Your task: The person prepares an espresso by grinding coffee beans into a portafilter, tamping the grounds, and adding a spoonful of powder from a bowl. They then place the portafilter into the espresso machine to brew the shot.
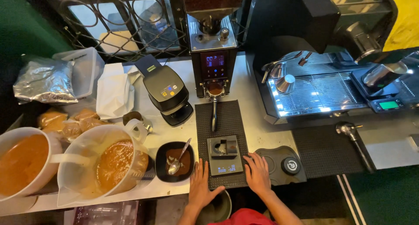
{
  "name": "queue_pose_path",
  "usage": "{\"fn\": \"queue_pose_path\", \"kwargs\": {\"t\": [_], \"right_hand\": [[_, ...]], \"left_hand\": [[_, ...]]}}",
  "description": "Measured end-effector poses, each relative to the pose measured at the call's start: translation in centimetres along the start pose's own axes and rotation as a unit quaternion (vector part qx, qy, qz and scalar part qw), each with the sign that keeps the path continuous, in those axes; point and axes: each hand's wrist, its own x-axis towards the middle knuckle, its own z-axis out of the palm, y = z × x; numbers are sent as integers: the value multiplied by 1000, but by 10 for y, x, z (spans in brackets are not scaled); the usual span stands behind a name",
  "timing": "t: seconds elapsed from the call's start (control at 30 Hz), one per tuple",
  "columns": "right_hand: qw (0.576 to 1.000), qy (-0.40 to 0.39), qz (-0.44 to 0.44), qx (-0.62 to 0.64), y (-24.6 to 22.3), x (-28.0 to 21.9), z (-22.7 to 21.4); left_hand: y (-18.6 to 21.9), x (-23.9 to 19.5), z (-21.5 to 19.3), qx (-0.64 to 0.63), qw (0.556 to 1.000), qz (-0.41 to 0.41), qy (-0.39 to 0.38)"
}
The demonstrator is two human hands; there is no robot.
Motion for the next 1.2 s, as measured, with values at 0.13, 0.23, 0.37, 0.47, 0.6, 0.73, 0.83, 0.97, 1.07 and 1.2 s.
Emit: {"fn": "queue_pose_path", "kwargs": {"t": [0.13, 0.23, 0.37, 0.47, 0.6, 0.73, 0.83, 0.97, 1.07, 1.2], "right_hand": [[1000, 16, -9, 6, 0, 1, -1], [1000, 25, -6, 13, 1, 4, 0], [996, 21, 62, 52, 4, 27, -2], [974, 67, 85, 200, 7, 84, -5], [949, -16, 155, 275, -45, 170, -26], [897, -202, 252, 303, -81, 240, -8], [804, -259, 347, 407, -98, 260, 1], [727, -173, 418, 517, -102, 264, 21], [739, -157, 389, 527, -86, 257, 34], [801, -104, 355, 471, -58, 253, 46]], "left_hand": [[2, 1, -1, 6, 1000, -7, -10], [-1, 2, 0, 9, 1000, -5, -13], [-9, 4, 8, 6, 1000, 21, 12], [-6, 3, 5, 4, 1000, 12, 7], [-8, 4, 10, -5, 1000, 13, 12], [-10, 4, 12, -5, 999, 21, 30], [-9, 3, 12, -6, 999, 20, 25], [-10, 4, 12, -2, 999, 23, 26], [-5, 0, 6, -15, 1000, 12, 11], [3, -5, -5, -11, 1000, -3, 4]]}}
